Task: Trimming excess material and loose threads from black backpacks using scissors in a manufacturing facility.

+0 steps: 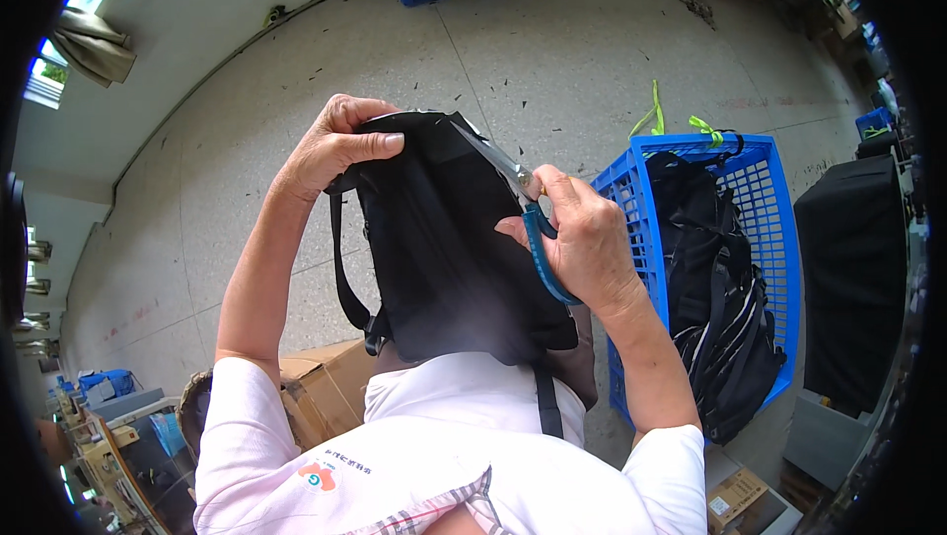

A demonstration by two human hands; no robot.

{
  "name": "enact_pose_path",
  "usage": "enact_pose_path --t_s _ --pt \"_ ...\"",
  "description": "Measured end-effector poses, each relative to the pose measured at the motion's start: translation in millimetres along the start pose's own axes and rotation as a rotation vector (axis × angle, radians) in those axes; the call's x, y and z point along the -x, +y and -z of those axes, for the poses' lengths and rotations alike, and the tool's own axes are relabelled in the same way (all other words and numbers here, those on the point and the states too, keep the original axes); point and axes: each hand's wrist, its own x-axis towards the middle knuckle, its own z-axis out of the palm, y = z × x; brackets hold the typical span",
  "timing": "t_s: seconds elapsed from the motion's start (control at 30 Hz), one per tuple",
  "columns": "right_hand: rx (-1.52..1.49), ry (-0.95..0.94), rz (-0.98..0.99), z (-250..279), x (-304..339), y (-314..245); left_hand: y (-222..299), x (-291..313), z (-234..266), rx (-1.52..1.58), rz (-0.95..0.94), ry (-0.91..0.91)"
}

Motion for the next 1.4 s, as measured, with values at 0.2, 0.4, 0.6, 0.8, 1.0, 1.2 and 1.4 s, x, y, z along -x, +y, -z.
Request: enact_pose_path --t_s 0.2,0.4,0.6,0.8,1.0,1.2,1.4 --pt "0.086 -0.061 0.060 10.5 -19.8 -10.6 3.1 4.0 4.0 0.025 -0.045 -0.007" --pt "0.085 -0.168 0.023 18.6 -22.3 -8.1 2.8 11.8 5.3 0.036 -0.047 0.002" --pt "0.103 -0.252 0.057 28.2 -42.4 -17.4 7.4 19.2 2.8 0.014 -0.087 0.011" --pt "0.112 -0.317 0.122 31.0 -47.1 -10.6 6.9 25.0 4.9 -0.045 -0.080 0.033" --pt "-0.155 -0.400 -0.018 41.7 -51.2 -4.0 4.2 26.2 7.3 -0.043 -0.080 0.018" --pt "-0.775 -0.226 -0.208 9.1 -49.2 -15.1 8.6 19.9 0.6 -0.017 -0.091 0.005" --pt "-1.003 -0.034 -0.382 -13.0 -49.8 -13.3 -5.7 24.2 9.4 -0.024 -0.325 0.427"
